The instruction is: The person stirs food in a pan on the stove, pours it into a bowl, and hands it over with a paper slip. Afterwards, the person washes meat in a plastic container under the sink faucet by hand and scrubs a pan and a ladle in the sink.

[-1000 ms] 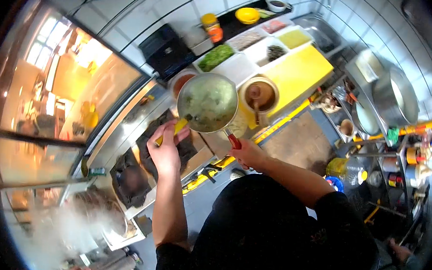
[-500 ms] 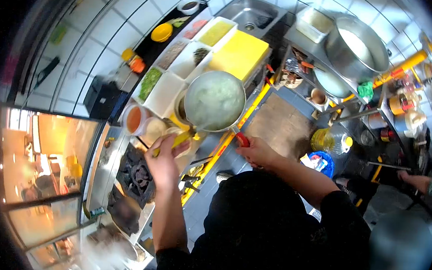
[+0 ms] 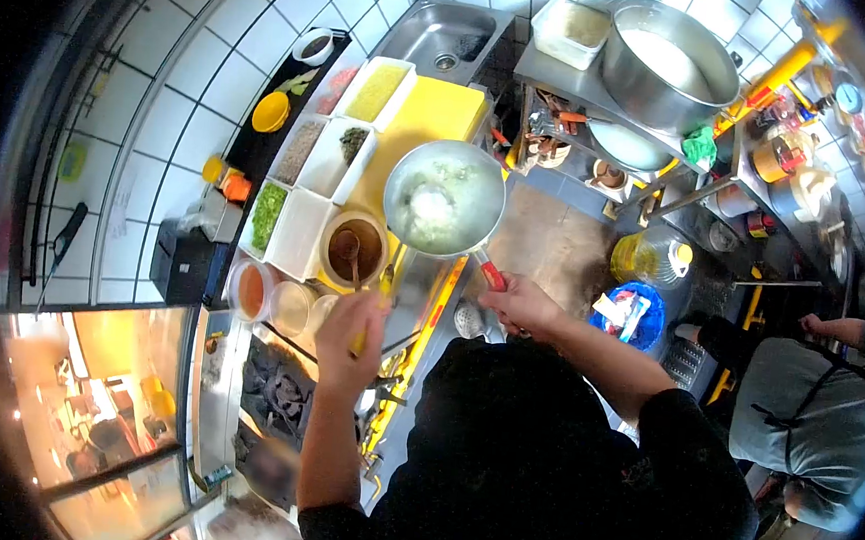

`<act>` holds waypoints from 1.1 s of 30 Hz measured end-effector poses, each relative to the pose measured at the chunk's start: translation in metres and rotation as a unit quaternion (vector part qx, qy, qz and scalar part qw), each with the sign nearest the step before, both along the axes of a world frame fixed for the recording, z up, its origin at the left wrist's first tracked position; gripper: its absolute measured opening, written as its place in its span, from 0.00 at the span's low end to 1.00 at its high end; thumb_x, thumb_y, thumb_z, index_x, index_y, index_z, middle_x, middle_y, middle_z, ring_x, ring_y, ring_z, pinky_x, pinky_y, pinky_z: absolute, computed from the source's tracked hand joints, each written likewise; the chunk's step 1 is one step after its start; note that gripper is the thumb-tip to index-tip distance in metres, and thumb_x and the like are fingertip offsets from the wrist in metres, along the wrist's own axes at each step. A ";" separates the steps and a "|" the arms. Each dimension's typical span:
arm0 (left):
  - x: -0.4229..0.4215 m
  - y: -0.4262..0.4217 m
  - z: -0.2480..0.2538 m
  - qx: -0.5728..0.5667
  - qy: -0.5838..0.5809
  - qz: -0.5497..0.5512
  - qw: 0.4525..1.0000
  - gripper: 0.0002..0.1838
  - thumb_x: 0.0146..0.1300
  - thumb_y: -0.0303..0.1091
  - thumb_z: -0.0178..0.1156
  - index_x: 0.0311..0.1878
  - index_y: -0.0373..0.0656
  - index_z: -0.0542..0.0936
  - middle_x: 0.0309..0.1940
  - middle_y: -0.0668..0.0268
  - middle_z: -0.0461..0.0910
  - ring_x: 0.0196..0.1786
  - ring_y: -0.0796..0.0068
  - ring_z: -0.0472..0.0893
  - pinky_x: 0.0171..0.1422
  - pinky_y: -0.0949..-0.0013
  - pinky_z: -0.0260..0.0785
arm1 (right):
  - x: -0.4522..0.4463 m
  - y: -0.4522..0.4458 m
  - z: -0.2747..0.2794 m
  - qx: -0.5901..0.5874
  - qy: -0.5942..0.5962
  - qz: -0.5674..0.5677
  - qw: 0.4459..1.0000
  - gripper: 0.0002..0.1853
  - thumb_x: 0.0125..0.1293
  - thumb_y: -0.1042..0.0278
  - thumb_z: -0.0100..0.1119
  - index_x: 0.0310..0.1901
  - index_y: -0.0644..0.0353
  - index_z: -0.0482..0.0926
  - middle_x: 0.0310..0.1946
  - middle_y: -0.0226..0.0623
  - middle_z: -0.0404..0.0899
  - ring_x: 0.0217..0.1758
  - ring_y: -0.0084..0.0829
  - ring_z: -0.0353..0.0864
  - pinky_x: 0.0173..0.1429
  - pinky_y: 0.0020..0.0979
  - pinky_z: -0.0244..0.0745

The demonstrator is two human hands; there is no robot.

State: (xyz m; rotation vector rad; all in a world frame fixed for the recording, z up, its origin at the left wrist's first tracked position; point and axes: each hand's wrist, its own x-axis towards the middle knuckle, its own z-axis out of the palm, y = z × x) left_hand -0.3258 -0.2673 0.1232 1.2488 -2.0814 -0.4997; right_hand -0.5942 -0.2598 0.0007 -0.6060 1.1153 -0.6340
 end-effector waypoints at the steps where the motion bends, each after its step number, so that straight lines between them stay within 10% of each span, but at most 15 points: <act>1: 0.007 0.000 -0.005 0.005 -0.053 -0.046 0.997 0.13 0.65 0.24 0.58 0.51 0.35 0.81 0.48 0.52 0.82 0.50 0.52 0.83 0.55 0.56 0.76 | 0.002 -0.002 0.003 0.004 0.002 -0.009 1.000 0.09 0.68 0.68 0.63 0.41 0.58 0.72 0.17 0.26 0.66 0.11 0.21 0.64 0.14 0.27 0.57; 7: 0.032 -0.003 -0.075 -0.082 -0.197 -0.202 0.956 0.19 0.63 0.25 0.61 0.58 0.36 0.77 0.55 0.40 0.76 0.57 0.44 0.80 0.62 0.53 0.76 | 0.020 -0.017 0.017 0.002 0.023 -0.082 0.996 0.12 0.69 0.69 0.61 0.50 0.64 0.76 0.15 0.25 0.67 0.12 0.20 0.62 0.15 0.28 0.59; 13: 0.041 -0.023 -0.102 0.089 -0.109 -0.192 0.971 0.18 0.66 0.29 0.62 0.58 0.42 0.75 0.52 0.37 0.78 0.52 0.38 0.81 0.54 0.49 0.79 | 0.036 -0.029 -0.010 0.002 0.053 -0.133 0.990 0.11 0.67 0.67 0.64 0.32 0.57 0.71 0.14 0.26 0.67 0.10 0.21 0.64 0.14 0.26 0.56; 16: 0.051 -0.033 -0.086 -0.144 -0.147 -0.253 0.945 0.19 0.64 0.25 0.61 0.59 0.39 0.76 0.54 0.46 0.77 0.55 0.41 0.81 0.62 0.53 0.76 | 0.036 -0.029 0.001 0.019 0.020 -0.148 0.989 0.13 0.66 0.65 0.66 0.30 0.56 0.71 0.14 0.26 0.66 0.10 0.21 0.63 0.13 0.25 0.55; 20: 0.061 -0.041 -0.112 -0.085 -0.167 -0.330 0.925 0.21 0.63 0.25 0.60 0.60 0.40 0.75 0.60 0.45 0.72 0.60 0.42 0.78 0.63 0.53 0.76 | 0.034 -0.025 -0.014 0.021 -0.015 -0.220 0.975 0.11 0.69 0.70 0.61 0.30 0.59 0.72 0.12 0.25 0.67 0.09 0.20 0.63 0.12 0.26 0.55; 25: 0.032 -0.062 -0.116 -0.068 -0.185 -0.394 0.898 0.22 0.63 0.26 0.61 0.62 0.41 0.76 0.58 0.45 0.74 0.58 0.45 0.80 0.59 0.56 0.78 | 0.007 -0.015 -0.046 0.020 -0.043 -0.240 0.970 0.29 0.69 0.67 0.64 0.67 0.64 0.67 0.15 0.23 0.68 0.10 0.19 0.63 0.14 0.24 0.59; 28: -0.011 -0.071 -0.102 -0.032 -0.075 -0.305 0.949 0.20 0.62 0.24 0.64 0.58 0.38 0.79 0.53 0.47 0.79 0.53 0.48 0.84 0.56 0.58 0.79 | -0.023 -0.005 -0.058 0.037 -0.019 -0.256 0.966 0.28 0.70 0.68 0.62 0.68 0.65 0.67 0.16 0.23 0.68 0.10 0.19 0.63 0.14 0.25 0.60; 33: -0.120 -0.104 -0.080 0.074 0.212 -0.208 0.952 0.13 0.67 0.17 0.56 0.53 0.31 0.79 0.49 0.48 0.81 0.51 0.56 0.85 0.58 0.60 0.79 | -0.094 0.031 -0.094 0.049 -0.037 -0.303 0.951 0.09 0.69 0.71 0.61 0.39 0.55 0.68 0.13 0.25 0.63 0.10 0.20 0.61 0.14 0.27 0.54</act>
